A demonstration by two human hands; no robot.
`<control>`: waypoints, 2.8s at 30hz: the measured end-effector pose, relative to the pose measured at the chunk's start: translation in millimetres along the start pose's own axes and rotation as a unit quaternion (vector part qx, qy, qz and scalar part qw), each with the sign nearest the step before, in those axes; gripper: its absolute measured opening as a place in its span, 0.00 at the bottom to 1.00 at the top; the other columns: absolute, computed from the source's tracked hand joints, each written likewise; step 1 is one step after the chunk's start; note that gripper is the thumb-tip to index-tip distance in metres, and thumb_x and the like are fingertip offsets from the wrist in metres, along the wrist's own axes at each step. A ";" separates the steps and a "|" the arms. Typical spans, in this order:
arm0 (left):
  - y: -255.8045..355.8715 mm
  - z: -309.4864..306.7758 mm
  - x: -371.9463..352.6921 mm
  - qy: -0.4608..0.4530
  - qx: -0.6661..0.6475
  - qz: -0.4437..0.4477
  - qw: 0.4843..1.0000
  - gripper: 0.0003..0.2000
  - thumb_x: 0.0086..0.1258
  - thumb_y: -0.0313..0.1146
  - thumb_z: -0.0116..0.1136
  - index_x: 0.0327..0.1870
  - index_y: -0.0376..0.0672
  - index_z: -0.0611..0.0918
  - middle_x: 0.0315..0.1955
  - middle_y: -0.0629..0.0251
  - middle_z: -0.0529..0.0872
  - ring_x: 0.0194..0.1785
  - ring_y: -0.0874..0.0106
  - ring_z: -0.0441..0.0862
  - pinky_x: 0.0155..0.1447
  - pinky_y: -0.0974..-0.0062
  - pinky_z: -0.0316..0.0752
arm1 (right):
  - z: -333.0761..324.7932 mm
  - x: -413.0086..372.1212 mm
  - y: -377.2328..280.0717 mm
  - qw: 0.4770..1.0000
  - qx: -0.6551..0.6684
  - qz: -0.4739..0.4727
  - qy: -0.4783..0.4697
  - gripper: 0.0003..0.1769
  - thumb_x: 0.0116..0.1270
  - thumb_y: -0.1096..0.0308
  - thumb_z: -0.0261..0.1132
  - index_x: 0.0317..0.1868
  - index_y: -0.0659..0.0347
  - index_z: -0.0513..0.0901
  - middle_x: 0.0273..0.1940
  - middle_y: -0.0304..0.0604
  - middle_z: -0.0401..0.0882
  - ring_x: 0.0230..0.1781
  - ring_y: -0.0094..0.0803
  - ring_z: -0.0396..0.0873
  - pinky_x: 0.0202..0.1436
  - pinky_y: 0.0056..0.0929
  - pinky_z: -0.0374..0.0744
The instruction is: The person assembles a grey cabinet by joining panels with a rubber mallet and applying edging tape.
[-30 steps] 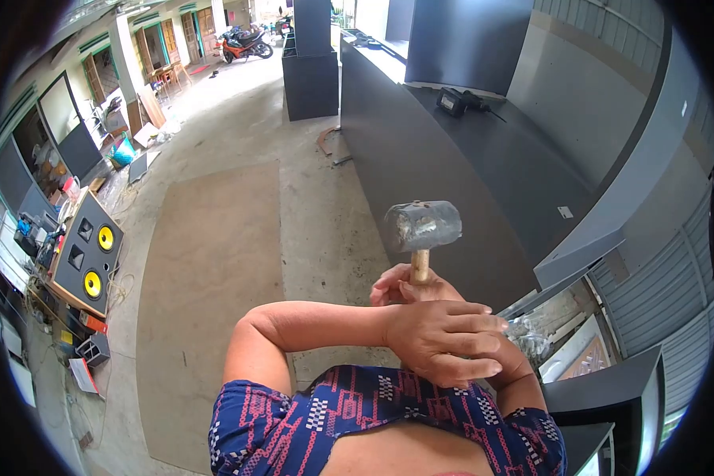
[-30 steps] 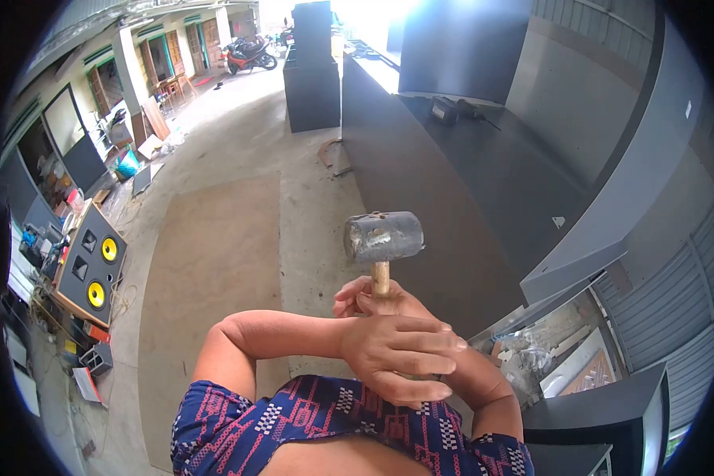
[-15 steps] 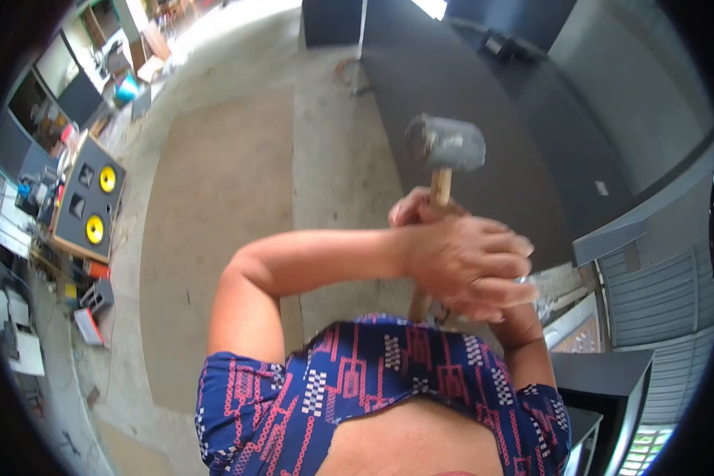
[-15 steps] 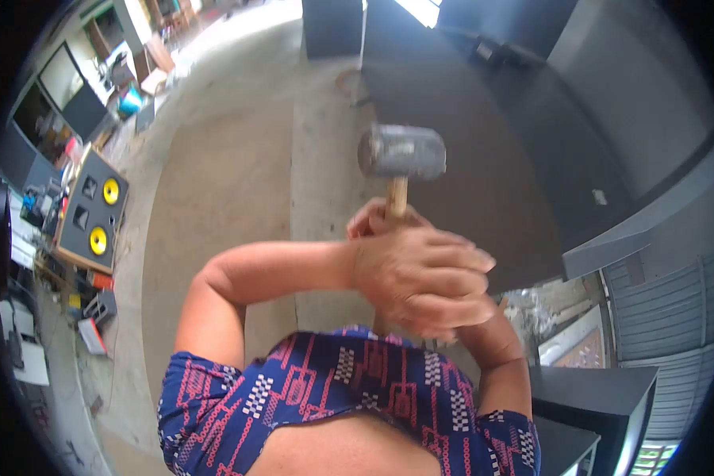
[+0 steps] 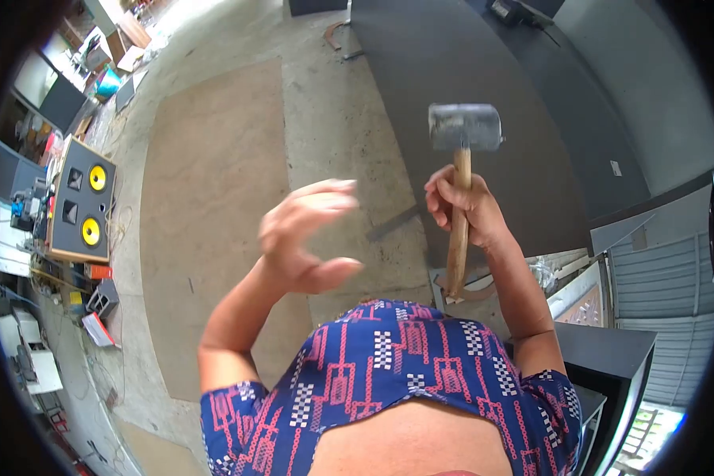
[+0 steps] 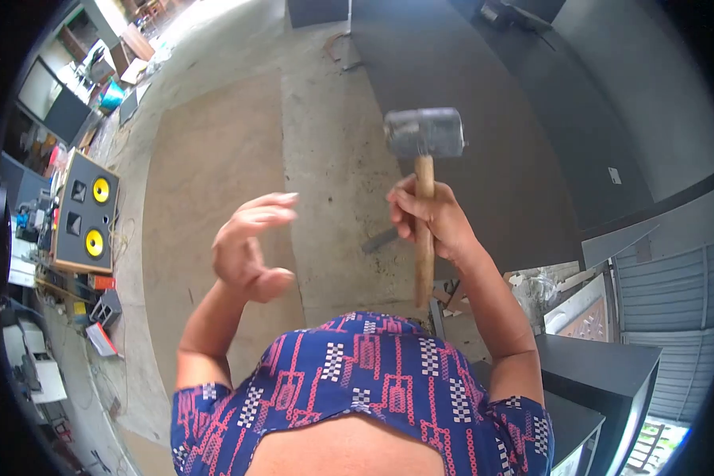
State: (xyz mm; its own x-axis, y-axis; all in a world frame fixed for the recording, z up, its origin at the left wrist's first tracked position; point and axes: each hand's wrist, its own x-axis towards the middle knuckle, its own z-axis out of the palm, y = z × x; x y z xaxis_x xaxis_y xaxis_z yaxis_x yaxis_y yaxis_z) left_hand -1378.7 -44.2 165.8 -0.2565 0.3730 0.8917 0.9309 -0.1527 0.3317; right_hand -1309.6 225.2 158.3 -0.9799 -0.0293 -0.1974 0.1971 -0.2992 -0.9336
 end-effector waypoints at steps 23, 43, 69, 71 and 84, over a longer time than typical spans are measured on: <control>-183.9 52.0 -40.6 -0.487 0.169 -0.455 0.726 0.34 0.62 0.55 0.60 0.66 0.46 0.69 0.54 0.50 0.78 0.58 0.52 0.76 0.61 0.59 0.71 | -129.0 55.5 -21.5 0.893 -0.143 -0.169 0.392 0.13 0.60 0.68 0.69 0.43 0.66 0.79 0.22 0.37 0.75 0.16 0.18 0.72 0.18 0.19 0.72; -359.8 271.6 239.1 -0.399 0.005 0.008 0.917 0.33 0.59 0.40 0.67 0.67 0.42 0.69 0.66 0.46 0.66 0.73 0.46 0.56 0.71 0.50 0.57 | -140.5 22.4 -64.2 0.717 -0.215 -0.170 0.641 0.17 0.66 0.66 0.66 0.51 0.66 0.79 0.31 0.35 0.76 0.27 0.18 0.73 0.26 0.20 0.73; -373.1 422.9 292.8 -0.135 0.026 0.128 0.982 0.19 0.69 0.48 0.50 0.51 0.46 0.83 0.53 0.65 0.83 0.65 0.59 0.72 0.70 0.47 0.55 | -99.6 -98.7 -53.9 0.422 -0.100 -0.136 0.891 0.13 0.72 0.65 0.56 0.50 0.64 0.78 0.21 0.34 0.73 0.13 0.18 0.69 0.15 0.18 0.66; -373.6 423.2 292.2 -0.140 0.037 0.130 0.981 0.19 0.70 0.47 0.49 0.52 0.47 0.83 0.54 0.65 0.83 0.66 0.60 0.72 0.71 0.48 0.54 | -105.1 -99.3 -49.0 0.433 -0.110 -0.114 0.887 0.14 0.72 0.65 0.56 0.51 0.64 0.78 0.21 0.34 0.73 0.13 0.18 0.69 0.15 0.18 0.66; -358.3 393.1 269.1 -0.157 0.021 0.122 0.980 0.19 0.69 0.47 0.48 0.51 0.46 0.83 0.53 0.66 0.83 0.66 0.59 0.72 0.71 0.48 0.53 | -60.8 -101.7 -35.3 0.436 -0.068 -0.122 0.889 0.14 0.72 0.63 0.56 0.50 0.63 0.78 0.20 0.34 0.73 0.13 0.18 0.69 0.16 0.19 0.67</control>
State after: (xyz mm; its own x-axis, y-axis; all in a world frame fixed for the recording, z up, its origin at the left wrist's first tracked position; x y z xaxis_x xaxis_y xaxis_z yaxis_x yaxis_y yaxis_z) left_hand -1679.1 470.6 165.8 0.0616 0.5951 0.8013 0.9662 -0.2369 0.1016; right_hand -1215.0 296.8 193.1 0.5769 0.8100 0.1051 0.2123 -0.0245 -0.9769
